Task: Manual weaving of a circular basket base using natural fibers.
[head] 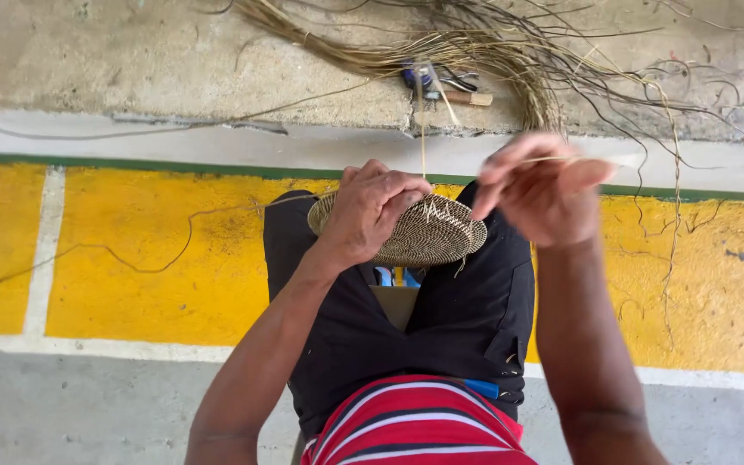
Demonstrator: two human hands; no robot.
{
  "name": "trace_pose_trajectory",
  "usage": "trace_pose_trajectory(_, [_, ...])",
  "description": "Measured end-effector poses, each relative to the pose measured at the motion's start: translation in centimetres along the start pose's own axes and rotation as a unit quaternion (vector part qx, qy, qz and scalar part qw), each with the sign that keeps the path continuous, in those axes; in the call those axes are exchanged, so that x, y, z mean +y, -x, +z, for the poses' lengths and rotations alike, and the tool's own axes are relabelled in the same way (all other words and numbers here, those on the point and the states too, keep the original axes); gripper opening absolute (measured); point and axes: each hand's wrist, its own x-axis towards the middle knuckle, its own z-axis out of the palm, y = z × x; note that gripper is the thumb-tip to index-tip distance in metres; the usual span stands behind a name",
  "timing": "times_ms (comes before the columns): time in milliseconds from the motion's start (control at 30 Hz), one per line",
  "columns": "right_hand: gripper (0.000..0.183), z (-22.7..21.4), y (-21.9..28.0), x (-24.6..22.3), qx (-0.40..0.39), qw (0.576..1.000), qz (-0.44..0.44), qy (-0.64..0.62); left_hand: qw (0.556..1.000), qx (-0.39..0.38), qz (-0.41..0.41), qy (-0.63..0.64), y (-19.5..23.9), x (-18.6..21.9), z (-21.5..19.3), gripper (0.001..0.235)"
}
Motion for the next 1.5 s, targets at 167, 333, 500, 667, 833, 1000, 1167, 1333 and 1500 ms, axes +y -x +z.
trace_pose_trajectory(167, [0.099,1.8,3.5,3.8,-0.014,0.996,0.06,-0.059,1.0,-0.016,0.015,0.022,0.1,-0.4,-0.3,0.037])
trace_pose_trajectory(333, [0.085,3.0,2.6,3.8,0.038,0.991,0.128,0.016,0.995,-0.047,-0.001,0.083,0.1,-0.5,-0.8,0.072])
trace_pose_trajectory(500, [0.047,3.8,3.2,4.4,0.111,0.958,0.21,0.163,0.997,-0.047,-0.026,0.062,-0.3,0.0,-0.6,0.056])
trace_pose_trajectory(667, [0.036,2.6,6.2,1.4,0.077,0.975,0.133,0.158,0.997,-0.033,-0.066,0.032,-0.4,-0.2,0.2,0.042])
trace_pose_trajectory(833, [0.059,5.5,4.0,-4.1,-0.118,0.992,-0.05,-0.017,0.998,-0.004,-0.052,0.04,-0.5,-0.7,1.0,0.041])
trace_pose_trajectory(1000, [0.022,6.1,5.8,-1.4,0.094,0.965,0.086,0.228,0.997,-0.026,-0.071,0.025,-0.6,-0.8,0.9,0.048])
trace_pose_trajectory(1167, [0.013,7.5,3.3,1.5,0.163,0.916,0.105,0.351,0.993,-0.071,-0.084,0.046,-0.2,-1.2,0.1,0.044])
trace_pose_trajectory(1333, [0.017,6.9,2.5,3.9,0.149,0.816,0.001,0.558,0.999,-0.034,-0.021,0.015,-0.1,0.0,-0.6,0.029])
trace_pose_trajectory(1500, [0.015,7.5,1.5,4.1,0.163,0.805,0.038,0.569,0.999,-0.017,-0.012,-0.033,0.4,-1.1,-0.3,0.016])
